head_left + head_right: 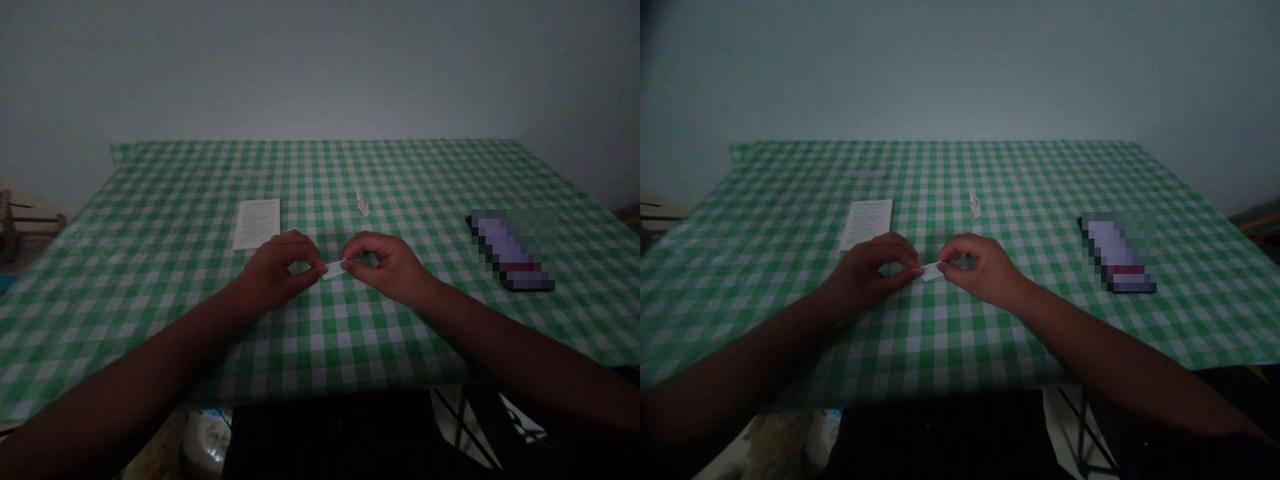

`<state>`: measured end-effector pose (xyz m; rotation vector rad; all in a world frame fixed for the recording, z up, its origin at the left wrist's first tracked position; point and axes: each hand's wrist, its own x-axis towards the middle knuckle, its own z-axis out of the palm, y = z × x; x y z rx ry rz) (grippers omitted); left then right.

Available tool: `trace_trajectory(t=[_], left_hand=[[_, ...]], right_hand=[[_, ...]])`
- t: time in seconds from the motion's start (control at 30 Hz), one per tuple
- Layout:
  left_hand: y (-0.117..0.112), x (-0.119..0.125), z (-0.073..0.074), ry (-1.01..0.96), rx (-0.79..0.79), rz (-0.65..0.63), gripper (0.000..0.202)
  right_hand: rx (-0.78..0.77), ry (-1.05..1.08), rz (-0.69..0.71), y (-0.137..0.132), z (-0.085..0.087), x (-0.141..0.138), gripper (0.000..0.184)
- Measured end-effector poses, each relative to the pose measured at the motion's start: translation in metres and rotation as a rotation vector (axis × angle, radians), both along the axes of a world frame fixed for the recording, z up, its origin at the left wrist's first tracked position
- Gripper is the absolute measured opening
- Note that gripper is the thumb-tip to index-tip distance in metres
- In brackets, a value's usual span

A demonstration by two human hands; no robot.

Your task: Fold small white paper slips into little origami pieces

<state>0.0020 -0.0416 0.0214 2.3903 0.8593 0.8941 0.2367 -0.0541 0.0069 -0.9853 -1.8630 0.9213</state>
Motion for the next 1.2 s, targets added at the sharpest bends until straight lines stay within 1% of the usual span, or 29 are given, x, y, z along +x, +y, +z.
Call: trace_trajectory(t=[0.13, 0.23, 0.33, 0.4, 0.47, 0.5, 0.6, 0.7, 0.83, 0.93, 1.03, 1.13, 1.2], left_hand=[[-0.001, 0.0, 0.001, 0.005, -0.016, 0.001, 0.009], [-0.001, -0.001, 0.002, 0.011, -0.048, 0.014, 0.01], [0.0, -0.003, 0.003, 0.009, -0.061, 0.034, 0.011], [0.001, -0.003, 0.002, 0.007, -0.046, 0.037, 0.011], [0.001, -0.003, 0.002, 0.004, -0.036, 0.03, 0.01], [0.001, -0.003, 0.002, 0.002, -0.035, 0.025, 0.01], [0.0, -0.001, 0.002, -0.003, -0.032, 0.009, 0.01], [-0.001, 0.0, 0.003, -0.003, -0.036, 0.003, 0.01], [-0.001, 0.001, 0.001, -0.035, -0.113, 0.003, 0.01], [0.0, 0.0, -0.001, -0.036, -0.215, 0.05, 0.013], [0.003, -0.003, -0.003, 0.057, -0.214, 0.111, 0.015], [0.008, -0.004, -0.008, 0.154, -0.199, 0.18, 0.015], [0.011, -0.005, -0.013, 0.212, -0.202, 0.218, 0.014]], right_hand=[[-0.041, 0.005, 0.033, 0.002, 0.001, 0.001, 0.002], [-0.068, 0.008, 0.05, 0.004, 0.003, 0.004, 0.007], [-0.081, 0.02, 0.034, 0.005, 0.005, 0.006, 0.013], [-0.064, 0.021, 0.01, 0.005, 0.006, 0.005, 0.012], [-0.027, 0.01, -0.005, 0.005, 0.004, 0.004, 0.005], [-0.008, 0.001, -0.002, 0.004, 0.004, 0.003, 0.005], [0.018, -0.005, 0.065, 0.003, 0.001, 0.0, 0.009], [-0.01, 0.034, 0.117, 0.003, 0.001, -0.001, 0.013], [-0.07, 0.067, 0.11, 0.004, 0.001, 0.0, 0.017], [-0.1, 0.021, 0.03, 0.006, 0.001, 0.002, 0.02], [0.0, -0.08, -0.037, 0.008, 0.001, 0.004, 0.018], [0.125, -0.178, -0.013, 0.01, 0.0, 0.005, 0.014], [0.141, -0.217, -0.001, 0.01, -0.003, 0.004, 0.009]])
